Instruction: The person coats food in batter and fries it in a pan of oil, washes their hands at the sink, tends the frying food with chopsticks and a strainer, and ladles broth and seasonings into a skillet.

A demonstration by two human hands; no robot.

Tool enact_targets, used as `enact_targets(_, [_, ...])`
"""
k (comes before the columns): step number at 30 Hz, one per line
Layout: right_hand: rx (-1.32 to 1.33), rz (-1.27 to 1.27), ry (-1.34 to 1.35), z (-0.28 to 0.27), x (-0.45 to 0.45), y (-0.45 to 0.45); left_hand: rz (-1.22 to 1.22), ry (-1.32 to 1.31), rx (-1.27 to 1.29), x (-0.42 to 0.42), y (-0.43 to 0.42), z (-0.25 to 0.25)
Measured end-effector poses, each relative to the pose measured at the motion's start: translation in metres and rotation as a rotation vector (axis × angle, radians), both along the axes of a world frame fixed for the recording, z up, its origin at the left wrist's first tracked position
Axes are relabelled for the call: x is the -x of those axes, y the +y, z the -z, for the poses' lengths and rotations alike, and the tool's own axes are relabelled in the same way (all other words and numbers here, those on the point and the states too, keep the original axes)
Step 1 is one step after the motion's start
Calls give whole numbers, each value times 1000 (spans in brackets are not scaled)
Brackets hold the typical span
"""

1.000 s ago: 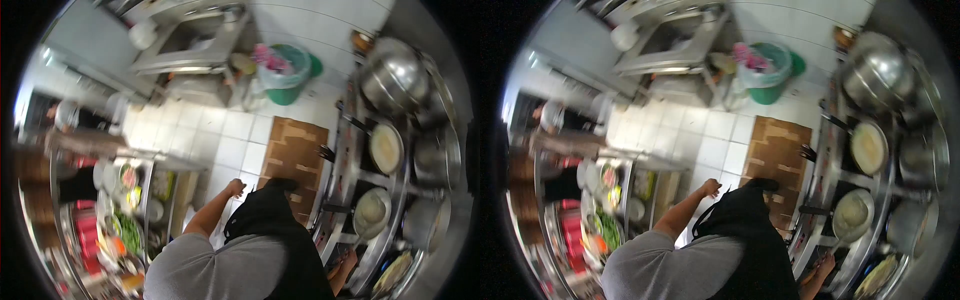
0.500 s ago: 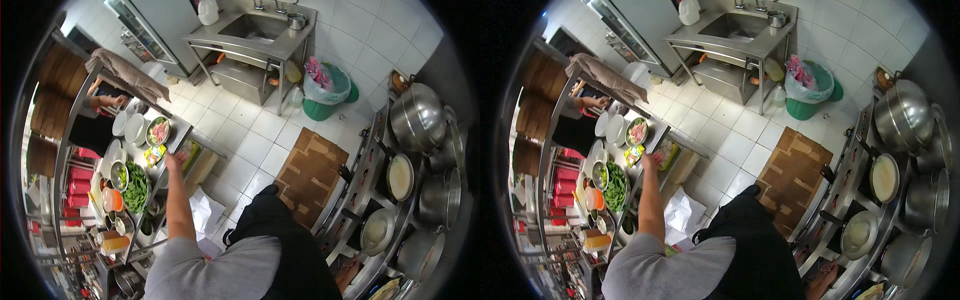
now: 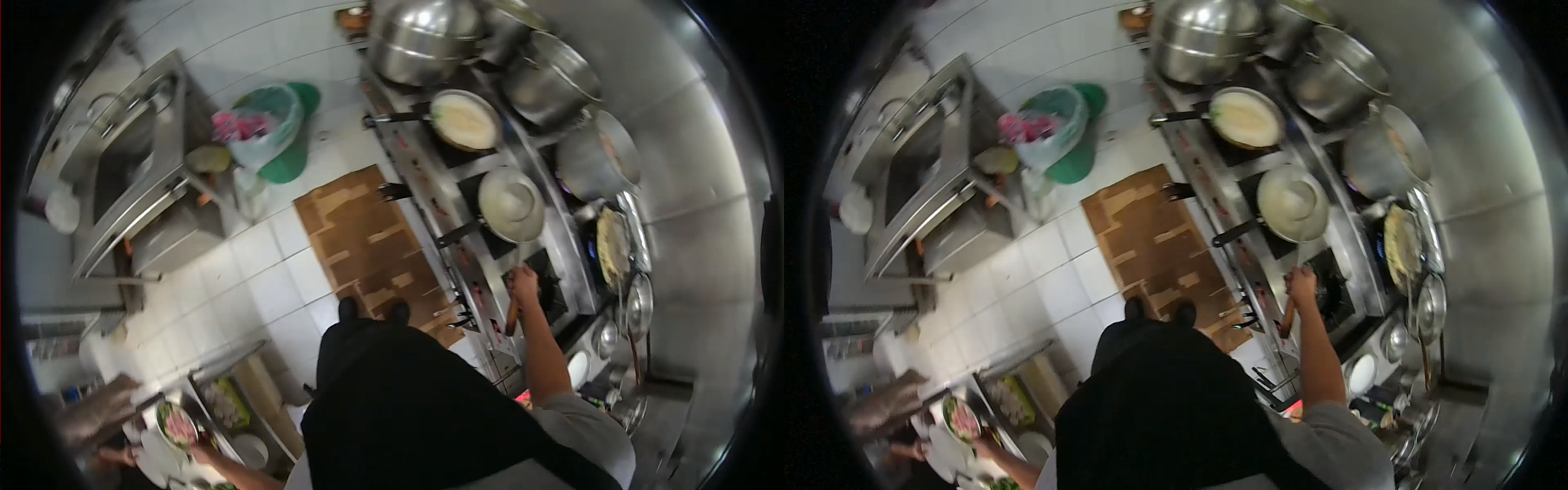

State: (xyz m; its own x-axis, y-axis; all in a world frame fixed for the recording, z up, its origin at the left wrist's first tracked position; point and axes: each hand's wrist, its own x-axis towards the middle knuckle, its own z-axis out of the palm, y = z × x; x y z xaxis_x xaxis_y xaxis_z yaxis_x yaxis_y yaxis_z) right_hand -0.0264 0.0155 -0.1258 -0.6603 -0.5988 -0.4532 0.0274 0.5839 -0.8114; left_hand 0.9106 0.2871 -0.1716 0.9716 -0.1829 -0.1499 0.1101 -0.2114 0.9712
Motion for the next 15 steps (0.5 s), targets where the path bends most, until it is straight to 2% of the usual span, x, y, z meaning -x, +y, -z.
enact_targets(2, [166, 61, -336, -15, -17, -3, 19, -106, -62, 6, 8, -4])
enact_targets(4, [304, 128, -910, -10, -3, -6, 70, -128, -80, 13, -11, -19])
enact_targets(6, [333, 170, -1007, -17, 4, -1, 231, 116, 8, 17, -33, -39])
enact_targets(7, [359, 194, -1104, -26, 0, -4, 400, 104, -59, 26, -52, -53])
enact_targets(8, [372, 209, -1106, -40, -10, -7, 451, -21, -88, 83, -93, -95])
enact_targets(10, [94, 85, -304, -66, -31, -10, 495, 89, -141, 114, -161, -120])
enact_targets(11, [40, -27, -66, -69, -31, -6, 615, 118, -185, 117, -189, -120])
enact_targets(12, [51, 10, -72, -71, -31, -2, 737, 144, -231, 123, -218, -117])
enact_targets(14, [-143, -209, 754, -75, -35, 7, 949, 98, -173, 169, -280, -128])
enact_targets(15, [-52, -216, 933, -89, -47, 13, 1027, 111, -149, 189, -309, -127])
